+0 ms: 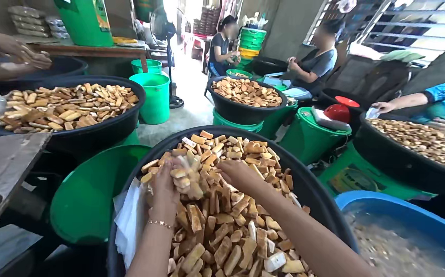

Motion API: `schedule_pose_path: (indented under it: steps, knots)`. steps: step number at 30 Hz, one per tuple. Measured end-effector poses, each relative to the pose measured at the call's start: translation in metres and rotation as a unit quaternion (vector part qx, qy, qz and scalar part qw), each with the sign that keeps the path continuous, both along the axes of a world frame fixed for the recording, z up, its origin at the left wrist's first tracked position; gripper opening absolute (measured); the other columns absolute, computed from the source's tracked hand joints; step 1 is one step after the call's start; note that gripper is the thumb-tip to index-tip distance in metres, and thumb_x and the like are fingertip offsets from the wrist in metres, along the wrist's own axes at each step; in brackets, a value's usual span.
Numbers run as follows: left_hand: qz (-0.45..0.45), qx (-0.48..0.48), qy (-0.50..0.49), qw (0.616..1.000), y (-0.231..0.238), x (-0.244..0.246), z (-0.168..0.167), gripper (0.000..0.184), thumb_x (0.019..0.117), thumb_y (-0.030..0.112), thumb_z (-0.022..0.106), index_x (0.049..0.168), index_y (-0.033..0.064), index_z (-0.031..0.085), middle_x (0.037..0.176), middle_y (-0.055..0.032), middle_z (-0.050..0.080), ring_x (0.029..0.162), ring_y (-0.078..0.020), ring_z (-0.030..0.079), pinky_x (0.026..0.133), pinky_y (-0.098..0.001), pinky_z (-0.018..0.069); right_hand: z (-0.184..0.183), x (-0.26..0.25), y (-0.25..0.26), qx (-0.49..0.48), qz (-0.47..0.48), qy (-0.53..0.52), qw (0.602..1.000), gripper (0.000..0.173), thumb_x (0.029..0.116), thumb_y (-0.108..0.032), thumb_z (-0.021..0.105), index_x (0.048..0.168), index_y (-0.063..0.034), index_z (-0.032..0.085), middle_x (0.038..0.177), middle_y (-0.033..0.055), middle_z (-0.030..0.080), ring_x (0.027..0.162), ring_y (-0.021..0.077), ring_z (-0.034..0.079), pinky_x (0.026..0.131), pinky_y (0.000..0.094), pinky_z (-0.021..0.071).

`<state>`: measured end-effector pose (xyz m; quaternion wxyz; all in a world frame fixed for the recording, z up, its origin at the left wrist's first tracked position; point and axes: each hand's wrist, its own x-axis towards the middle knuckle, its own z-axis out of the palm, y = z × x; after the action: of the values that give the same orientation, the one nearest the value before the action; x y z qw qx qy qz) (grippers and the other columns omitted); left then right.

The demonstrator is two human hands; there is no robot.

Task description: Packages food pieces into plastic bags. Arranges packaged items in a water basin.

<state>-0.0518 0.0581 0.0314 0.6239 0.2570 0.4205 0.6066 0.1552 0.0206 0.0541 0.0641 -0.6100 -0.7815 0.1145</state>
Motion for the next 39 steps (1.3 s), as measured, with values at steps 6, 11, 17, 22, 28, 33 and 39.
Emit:
schedule_pose_path:
  steps: [6, 11, 17, 22, 28, 33, 39]
  knots:
    - [-0.045, -0.036, 0.009, 0.998, -0.013, 0.023, -0.007, 0.035, 0.1123, 0.028, 0.036, 0.114, 0.0011, 0.058, 0.078, -0.0048, 0.062, 0.063, -0.0114, 0.062, 0.058, -0.0275, 0.0542, 0.026, -0.002, -0.079, 0.336, -0.058, 0.341, 0.876, 0.026, 0.0949, -0.012, 0.066, 0.116, 0.0019, 0.063, 0.105, 0.0075, 0.072, 0.089, 0.0067, 0.069, 0.078, 0.0232, 0.0593]
    - [-0.119, -0.016, 0.022, 0.992, -0.034, 0.038, 0.006, 0.043, 0.1131, 0.031, 0.031, 0.115, 0.0007, 0.06, 0.084, -0.0073, 0.067, 0.071, -0.0153, 0.067, 0.066, -0.0331, 0.0581, 0.017, -0.012, -0.081, 0.495, 0.025, 0.209, 0.843, 0.015, 0.0968, -0.026, 0.07, 0.105, -0.0171, 0.063, 0.127, 0.0059, 0.062, 0.126, 0.0169, 0.055, 0.105, 0.0311, 0.0473]
    - [-0.188, 0.097, -0.096, 0.973, -0.035, 0.025, 0.026, 0.033, 0.1124, 0.025, 0.029, 0.119, 0.0049, 0.056, 0.088, -0.0049, 0.071, 0.077, -0.0133, 0.072, 0.069, -0.0296, 0.0623, 0.032, -0.01, -0.068, 0.528, 0.002, 0.342, 0.777, 0.008, 0.0944, -0.022, 0.071, 0.102, -0.0199, 0.067, 0.121, -0.0052, 0.063, 0.113, 0.0049, 0.061, 0.092, 0.0236, 0.0553]
    - [-0.097, 0.067, -0.086, 0.989, -0.024, 0.02, 0.021, 0.033, 0.1127, 0.029, 0.031, 0.119, 0.005, 0.054, 0.086, -0.004, 0.069, 0.075, -0.0123, 0.071, 0.067, -0.0294, 0.0619, 0.053, -0.01, -0.095, 0.43, -0.092, 0.423, 0.792, 0.021, 0.0915, -0.032, 0.071, 0.099, -0.0123, 0.068, 0.127, -0.0006, 0.06, 0.117, 0.0032, 0.058, 0.09, 0.0187, 0.0537]
    - [-0.222, 0.127, -0.106, 0.961, -0.041, 0.028, 0.022, 0.034, 0.1115, 0.027, 0.031, 0.128, 0.0069, 0.053, 0.098, -0.0071, 0.076, 0.079, -0.0156, 0.074, 0.068, -0.0306, 0.0626, 0.017, -0.02, -0.058, 0.478, -0.015, 0.381, 0.791, 0.015, 0.0931, -0.03, 0.074, 0.105, -0.0227, 0.069, 0.135, -0.0032, 0.055, 0.131, 0.0036, 0.049, 0.106, 0.0207, 0.0465]
    - [-0.232, 0.178, -0.135, 0.947, -0.034, 0.013, 0.02, 0.025, 0.1037, 0.026, 0.056, 0.12, 0.0076, 0.057, 0.091, -0.0036, 0.074, 0.08, -0.0139, 0.073, 0.072, -0.0317, 0.0635, 0.026, -0.02, -0.041, 0.366, 0.09, 0.315, 0.871, 0.022, 0.0973, -0.018, 0.066, 0.116, -0.0168, 0.077, 0.142, 0.0189, 0.056, 0.13, 0.0231, 0.056, 0.105, 0.0375, 0.0506]
    - [-0.062, 0.101, -0.142, 0.983, -0.006, -0.012, 0.017, 0.034, 0.1124, 0.024, 0.029, 0.121, 0.0105, 0.059, 0.099, -0.0057, 0.072, 0.085, -0.0163, 0.073, 0.07, -0.0319, 0.0629, 0.016, -0.022, 0.013, 0.057, -0.104, 0.235, 0.965, 0.033, 0.1063, -0.009, 0.047, 0.134, 0.0005, 0.063, 0.127, 0.0212, 0.066, 0.114, 0.0289, 0.066, 0.101, 0.0443, 0.0517]
